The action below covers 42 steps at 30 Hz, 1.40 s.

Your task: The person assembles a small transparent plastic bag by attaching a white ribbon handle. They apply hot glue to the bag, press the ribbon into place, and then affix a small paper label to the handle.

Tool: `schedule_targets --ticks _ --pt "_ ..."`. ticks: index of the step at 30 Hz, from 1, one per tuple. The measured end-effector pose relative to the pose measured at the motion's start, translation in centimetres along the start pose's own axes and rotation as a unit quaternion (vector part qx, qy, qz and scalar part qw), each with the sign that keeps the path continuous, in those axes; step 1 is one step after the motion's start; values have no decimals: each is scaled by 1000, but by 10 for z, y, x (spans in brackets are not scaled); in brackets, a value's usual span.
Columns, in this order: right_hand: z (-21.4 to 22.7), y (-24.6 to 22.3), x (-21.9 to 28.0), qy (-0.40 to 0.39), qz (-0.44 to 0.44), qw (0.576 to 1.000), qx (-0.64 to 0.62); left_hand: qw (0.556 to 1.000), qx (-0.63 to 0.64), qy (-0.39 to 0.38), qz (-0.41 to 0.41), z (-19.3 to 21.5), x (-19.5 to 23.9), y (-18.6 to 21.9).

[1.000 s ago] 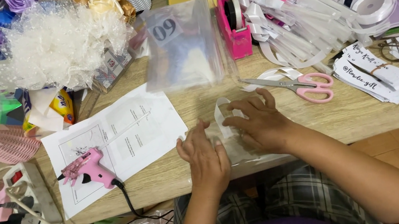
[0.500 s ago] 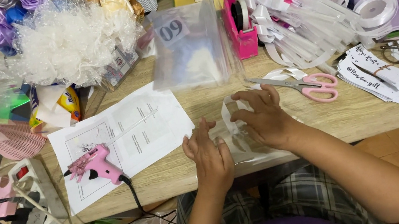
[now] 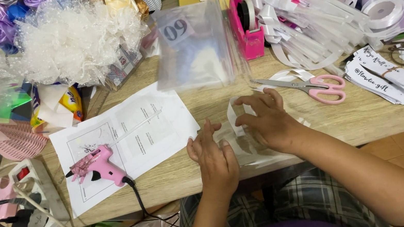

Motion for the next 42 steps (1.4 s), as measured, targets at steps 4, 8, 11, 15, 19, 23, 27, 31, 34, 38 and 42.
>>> schedule_targets --ticks 4,8,11,15,19,23,27,31,34,38,42 --pt "-5 -4 -2 -59 -20 998 -3 1000 0 -3 2 1 3 0" --pt "-6 6 -1 -4 3 1000 -9 1000 0 -1 5 2 1 1" --pt "-25 7 -2 -55 -26 998 -15 1000 5 -3 9 0 2 0" --pt "-3 9 0 26 8 1000 -8 1000 5 -2 12 1 1 0" --pt "17 13 10 161 15 982 -100 1000 7 3 11 2 1 0" --pt "5 -16 1 27 -12 994 -106 1000 2 3 4 2 2 0" --pt "-33 3 1 -66 -21 991 -115 1000 -3 3 0 0 2 -1" --pt "-3 -4 -1 44 17 994 -98 1000 -1 6 5 0 3 -3" --pt "3 -19 -3 0 26 995 -99 1000 -2 6 5 2 2 -3" --pt "1 2 8 48 17 994 -96 1000 -1 11 2 2 3 -1" --pt "-1 -19 1 -44 13 991 -124 1000 6 8 5 1 4 -2"
Point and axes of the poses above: each hand's wrist, its own x-axis away from the middle knuckle, its own z-axis out of the back of the hand, y = z × x, the point moved 10 cm from there along -x, towards the middle knuckle, and after that the axes turned 9 degrees about -x, right-handed, at the moved point
